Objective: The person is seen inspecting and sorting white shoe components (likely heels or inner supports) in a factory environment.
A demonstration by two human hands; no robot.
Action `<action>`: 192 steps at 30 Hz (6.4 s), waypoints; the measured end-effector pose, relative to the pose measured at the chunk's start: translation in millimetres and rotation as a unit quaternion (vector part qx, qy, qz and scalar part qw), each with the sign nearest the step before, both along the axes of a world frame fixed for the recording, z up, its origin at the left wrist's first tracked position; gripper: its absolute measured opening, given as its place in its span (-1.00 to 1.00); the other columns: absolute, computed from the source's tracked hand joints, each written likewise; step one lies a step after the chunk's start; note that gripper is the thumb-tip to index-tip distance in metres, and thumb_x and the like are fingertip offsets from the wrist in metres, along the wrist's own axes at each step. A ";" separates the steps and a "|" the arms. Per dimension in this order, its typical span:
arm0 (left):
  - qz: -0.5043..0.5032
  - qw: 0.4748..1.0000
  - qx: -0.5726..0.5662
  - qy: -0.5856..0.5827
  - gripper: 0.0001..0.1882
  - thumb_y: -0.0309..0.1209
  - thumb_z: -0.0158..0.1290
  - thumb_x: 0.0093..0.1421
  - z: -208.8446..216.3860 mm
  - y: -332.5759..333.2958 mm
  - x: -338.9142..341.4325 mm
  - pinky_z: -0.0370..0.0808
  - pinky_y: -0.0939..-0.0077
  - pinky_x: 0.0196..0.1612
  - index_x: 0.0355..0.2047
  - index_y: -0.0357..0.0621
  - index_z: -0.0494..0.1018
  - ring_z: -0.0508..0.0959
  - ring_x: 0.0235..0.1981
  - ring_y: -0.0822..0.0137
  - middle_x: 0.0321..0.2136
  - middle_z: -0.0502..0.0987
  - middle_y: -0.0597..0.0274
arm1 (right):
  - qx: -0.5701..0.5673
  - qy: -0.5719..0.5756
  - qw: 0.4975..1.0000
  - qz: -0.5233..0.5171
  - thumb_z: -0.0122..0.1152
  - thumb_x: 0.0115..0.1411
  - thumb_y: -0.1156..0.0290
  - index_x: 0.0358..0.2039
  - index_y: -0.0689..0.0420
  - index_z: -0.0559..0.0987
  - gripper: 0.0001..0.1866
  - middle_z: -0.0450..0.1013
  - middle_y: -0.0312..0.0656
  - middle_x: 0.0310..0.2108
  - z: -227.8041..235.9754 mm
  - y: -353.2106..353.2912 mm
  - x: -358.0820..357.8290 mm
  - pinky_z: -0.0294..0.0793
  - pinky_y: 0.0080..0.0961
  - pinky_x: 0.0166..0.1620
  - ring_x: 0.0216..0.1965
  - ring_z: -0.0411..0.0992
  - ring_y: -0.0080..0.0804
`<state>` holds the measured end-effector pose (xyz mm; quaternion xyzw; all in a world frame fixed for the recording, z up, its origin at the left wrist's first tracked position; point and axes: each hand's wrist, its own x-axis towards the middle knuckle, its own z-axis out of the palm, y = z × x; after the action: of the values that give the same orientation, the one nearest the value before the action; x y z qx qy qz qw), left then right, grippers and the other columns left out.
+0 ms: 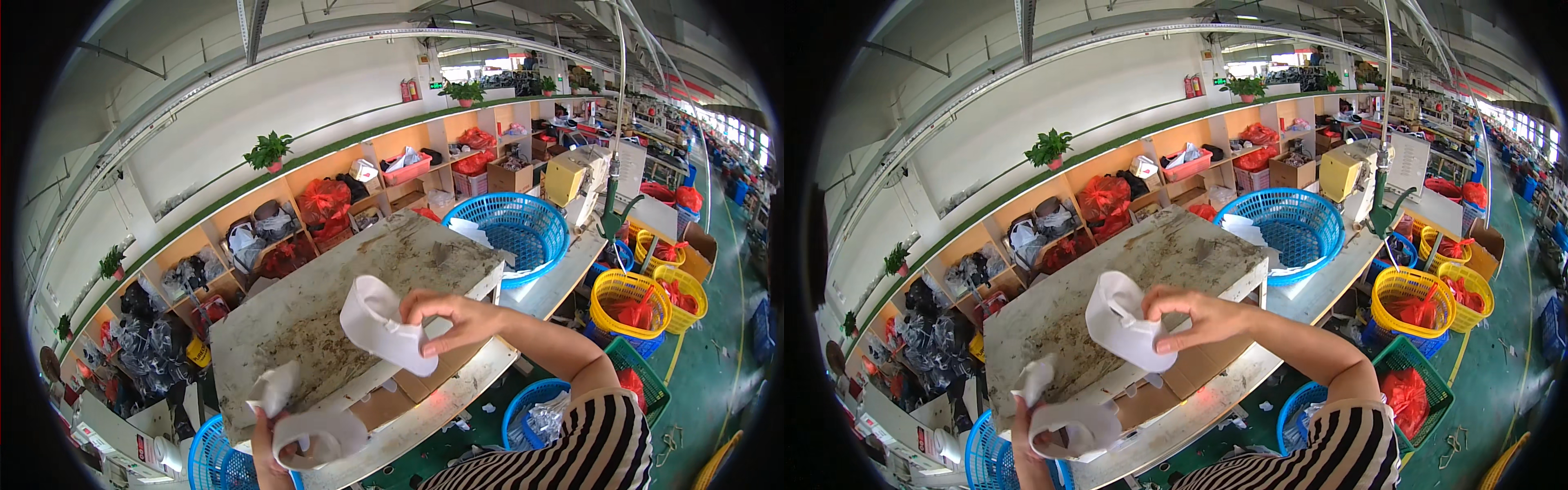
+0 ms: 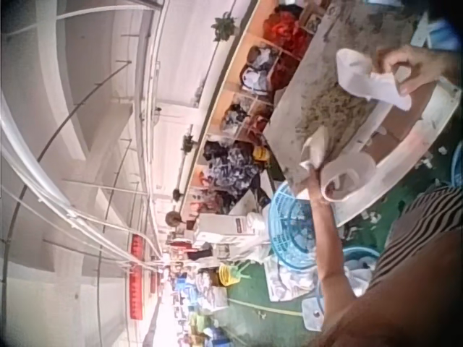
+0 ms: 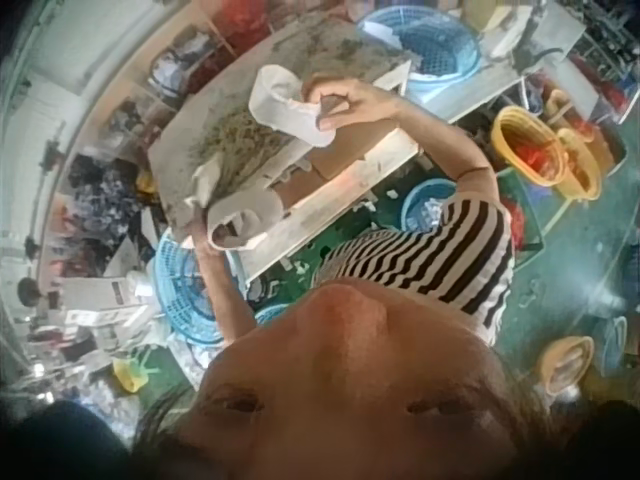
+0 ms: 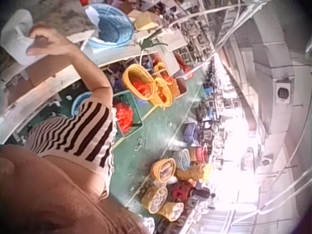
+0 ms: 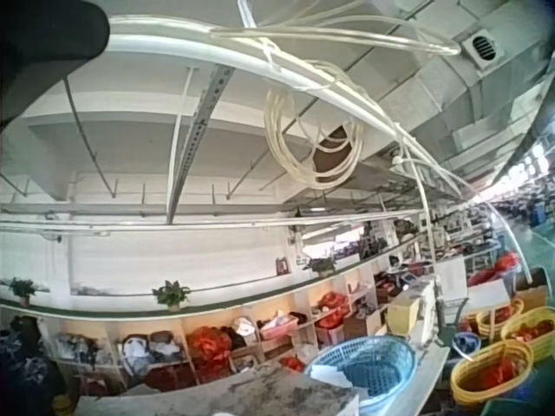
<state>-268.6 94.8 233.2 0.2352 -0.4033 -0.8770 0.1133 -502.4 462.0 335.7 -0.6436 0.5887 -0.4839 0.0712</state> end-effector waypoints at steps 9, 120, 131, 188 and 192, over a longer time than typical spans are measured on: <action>-0.003 0.995 -0.093 -0.046 -0.60 -0.16 -0.10 0.28 8.9 19.2 1.2 0.55 0.32 -0.21 -0.09 -0.25 0.45 0.56 -0.26 0.18 -0.25 0.52 0.00 | -0.010 0.055 0.998 0.027 0.47 -0.07 0.39 -0.27 0.14 0.45 -0.61 0.35 -0.14 -0.15 -8.3 -16.8 -0.2 0.28 -0.34 0.01 -0.07 0.33 -0.22; 0.384 0.904 -0.175 -0.069 -0.77 -0.34 0.11 0.23 -50.8 155.7 129.6 0.37 0.76 -0.45 -0.31 -0.31 0.57 0.43 -0.50 0.65 -0.47 0.58 0.33 | -0.165 0.194 0.967 0.002 0.33 -0.14 0.56 -0.38 0.19 0.54 -0.75 0.42 -0.27 -0.40 -151.6 -178.8 215.3 0.42 -0.44 -0.33 -0.38 0.42 -0.34; 0.360 0.917 -0.165 -0.046 -0.78 -0.35 0.09 0.24 -44.8 146.3 132.9 0.40 0.70 -0.38 -0.29 -0.30 0.56 0.48 -0.46 0.59 -0.42 0.60 0.27 | 0.019 -0.174 0.982 0.068 0.27 0.12 0.50 -0.24 0.19 0.56 -0.82 0.49 -0.24 -0.29 -134.7 -174.1 192.7 0.43 -0.58 -0.32 -0.32 0.43 -0.52; 0.451 0.862 0.212 0.092 -0.69 -0.20 -0.20 0.37 -61.6 109.3 160.1 0.57 0.72 -0.66 -0.06 -0.12 0.36 0.61 -0.56 0.46 -0.33 0.58 0.18 | 0.337 -0.281 0.863 0.252 0.47 -0.06 0.33 0.19 0.15 0.24 -0.17 0.28 -0.19 0.09 -151.0 -189.9 177.2 0.30 -0.47 0.11 0.06 0.30 -0.46; 0.422 0.873 0.210 0.121 -0.69 -0.20 -0.20 0.37 -64.8 110.2 168.2 0.59 0.69 -0.62 -0.05 -0.11 0.36 0.61 -0.55 0.45 -0.32 0.58 0.18 | 0.329 -0.254 0.874 0.251 0.47 -0.06 0.34 0.18 0.16 0.25 -0.19 0.30 -0.22 0.08 -151.6 -190.3 182.0 0.32 -0.48 0.09 0.05 0.30 -0.47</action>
<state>-100.4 205.0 168.5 0.2932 -0.0548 -0.8315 0.4686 -320.4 271.6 184.1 -0.5641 0.4941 -0.3754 0.5447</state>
